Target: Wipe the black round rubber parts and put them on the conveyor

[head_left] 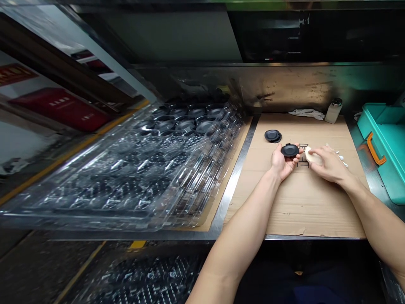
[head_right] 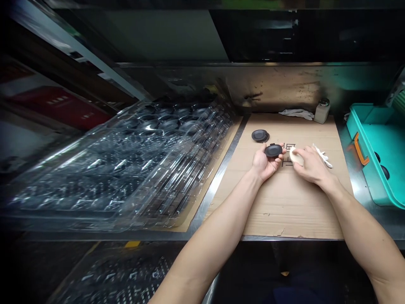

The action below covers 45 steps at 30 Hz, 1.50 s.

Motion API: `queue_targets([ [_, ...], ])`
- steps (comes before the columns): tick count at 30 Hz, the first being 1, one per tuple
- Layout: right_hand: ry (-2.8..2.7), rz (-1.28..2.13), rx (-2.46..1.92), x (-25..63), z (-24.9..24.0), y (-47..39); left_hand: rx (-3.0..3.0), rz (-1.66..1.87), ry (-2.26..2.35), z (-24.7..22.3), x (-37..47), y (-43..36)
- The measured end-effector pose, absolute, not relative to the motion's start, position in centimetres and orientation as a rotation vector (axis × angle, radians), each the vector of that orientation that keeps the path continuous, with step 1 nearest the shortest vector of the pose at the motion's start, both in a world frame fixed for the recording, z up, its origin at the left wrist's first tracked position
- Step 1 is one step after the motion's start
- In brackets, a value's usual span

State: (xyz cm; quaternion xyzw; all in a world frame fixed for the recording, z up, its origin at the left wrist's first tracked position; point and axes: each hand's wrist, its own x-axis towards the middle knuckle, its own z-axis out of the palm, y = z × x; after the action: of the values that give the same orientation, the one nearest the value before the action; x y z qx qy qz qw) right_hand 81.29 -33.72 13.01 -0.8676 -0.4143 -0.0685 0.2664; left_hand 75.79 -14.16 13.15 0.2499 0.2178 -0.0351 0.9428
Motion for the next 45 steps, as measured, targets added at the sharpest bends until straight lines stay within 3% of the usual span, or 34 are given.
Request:
queue_targets([
  [3, -1.045, -0.325, -2.192, 80.9, 13.5, -33.3, 0.648, -0.019, 0.403, 12.6, 76.0, -14.8],
  [11, -1.272, -0.136, -2.14, 79.3, 14.5, -32.3, 0.857, 0.075, 0.339, 11.7, 75.7, -16.7],
  [21, -0.997, 0.015, -2.439, 80.7, 15.7, -34.5, 0.364, -0.05, 0.465, 13.2, 75.9, -13.8],
  [30, -0.997, -0.321, -2.165, 79.5, 14.9, -32.4, 0.567, -0.102, 0.347, 12.9, 75.6, -15.4],
  [45, -0.845, -0.034, -1.997, 78.7, 14.2, -31.7, 0.584, -0.198, 0.243, 12.7, 74.8, -17.9],
])
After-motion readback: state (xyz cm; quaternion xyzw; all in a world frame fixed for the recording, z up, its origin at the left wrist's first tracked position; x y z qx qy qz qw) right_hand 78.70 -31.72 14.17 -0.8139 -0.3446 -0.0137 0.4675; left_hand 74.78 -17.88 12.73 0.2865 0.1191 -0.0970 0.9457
